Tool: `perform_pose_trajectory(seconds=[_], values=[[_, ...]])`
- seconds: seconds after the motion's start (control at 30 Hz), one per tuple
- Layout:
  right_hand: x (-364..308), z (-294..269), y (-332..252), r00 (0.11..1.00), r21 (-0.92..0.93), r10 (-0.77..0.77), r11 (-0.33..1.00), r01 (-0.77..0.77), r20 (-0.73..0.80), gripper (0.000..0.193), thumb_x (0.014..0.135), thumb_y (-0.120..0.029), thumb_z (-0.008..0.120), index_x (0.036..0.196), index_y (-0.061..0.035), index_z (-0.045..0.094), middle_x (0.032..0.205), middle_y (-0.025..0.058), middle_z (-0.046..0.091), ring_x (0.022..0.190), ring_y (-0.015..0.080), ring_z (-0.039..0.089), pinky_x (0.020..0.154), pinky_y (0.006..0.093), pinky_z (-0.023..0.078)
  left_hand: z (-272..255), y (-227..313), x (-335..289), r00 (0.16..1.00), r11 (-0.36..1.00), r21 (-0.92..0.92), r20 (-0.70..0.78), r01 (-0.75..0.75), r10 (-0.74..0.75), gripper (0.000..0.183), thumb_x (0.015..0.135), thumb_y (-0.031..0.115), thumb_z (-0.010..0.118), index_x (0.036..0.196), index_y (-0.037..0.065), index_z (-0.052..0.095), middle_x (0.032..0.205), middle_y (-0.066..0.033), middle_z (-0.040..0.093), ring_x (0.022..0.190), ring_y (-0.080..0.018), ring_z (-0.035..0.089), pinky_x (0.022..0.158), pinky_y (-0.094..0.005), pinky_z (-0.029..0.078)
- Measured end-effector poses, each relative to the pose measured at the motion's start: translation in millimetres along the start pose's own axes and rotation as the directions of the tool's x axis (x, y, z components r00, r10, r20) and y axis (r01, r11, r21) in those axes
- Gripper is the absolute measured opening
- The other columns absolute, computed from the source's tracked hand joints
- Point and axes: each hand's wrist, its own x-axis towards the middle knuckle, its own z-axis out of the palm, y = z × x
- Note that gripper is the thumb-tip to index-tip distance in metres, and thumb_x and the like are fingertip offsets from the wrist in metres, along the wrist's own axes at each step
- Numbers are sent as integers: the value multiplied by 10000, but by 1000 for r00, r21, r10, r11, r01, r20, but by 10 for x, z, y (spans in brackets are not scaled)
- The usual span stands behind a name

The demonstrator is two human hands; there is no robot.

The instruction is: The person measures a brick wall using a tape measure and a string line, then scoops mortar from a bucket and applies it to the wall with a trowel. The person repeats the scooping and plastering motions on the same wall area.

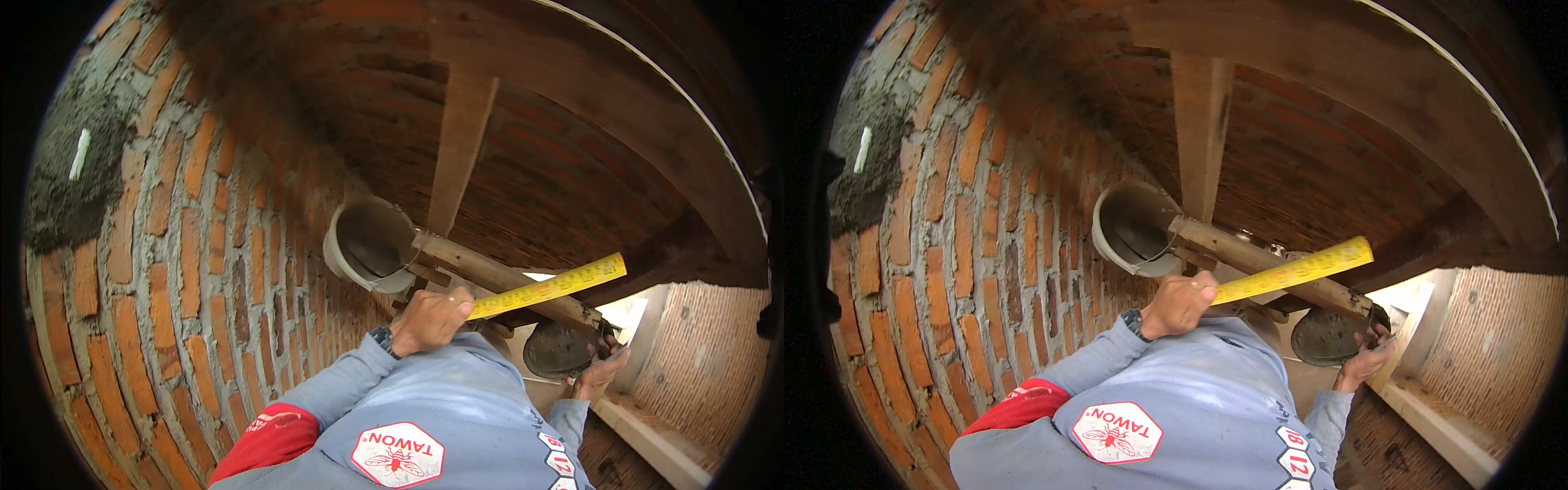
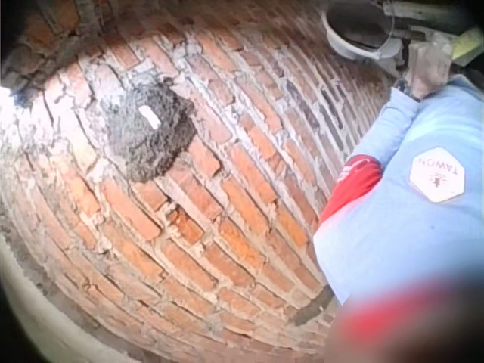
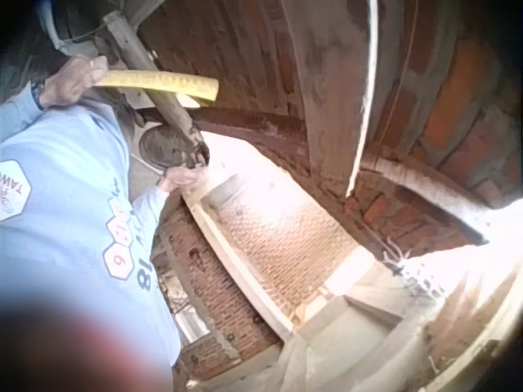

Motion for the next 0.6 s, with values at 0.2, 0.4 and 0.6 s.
perform_pose_trajectory(seconds=[0.2,0.4,0.6], values=[[-286,414,-585,815,-175,-543,799,576,203,433,1073,-443,287,1023,-65,492,990,76,460,948,226,463,875,422,416,-520,49,-396,773,978,-169,-603,120,-199,353,1125,304,395,882,67,494,667,-28,507,504,-115,469,447,-287,346],[-1182,1493,-1475,218,13,-255,678,735,942,246,1026,-249,681,1176,-58,642,992,173,712,857,355,698,758,432,557,-1103,-117,-510,488,950,-195,-822,245,-294,425,1159,338,347,864,60,474,677,-17,439,516,-95,411,478,-270,328],[-2143,2734,-1164,-287,325,-155,345,881,945,167,1039,-186,566,1075,-27,601,1006,184,671,853,381,690,719,480,562,-1314,-121,-658,465,949,-193,-836,248,-292,408,1157,376,366,904,77,480,731,1,419,530,-77,385,470,-239,292]])
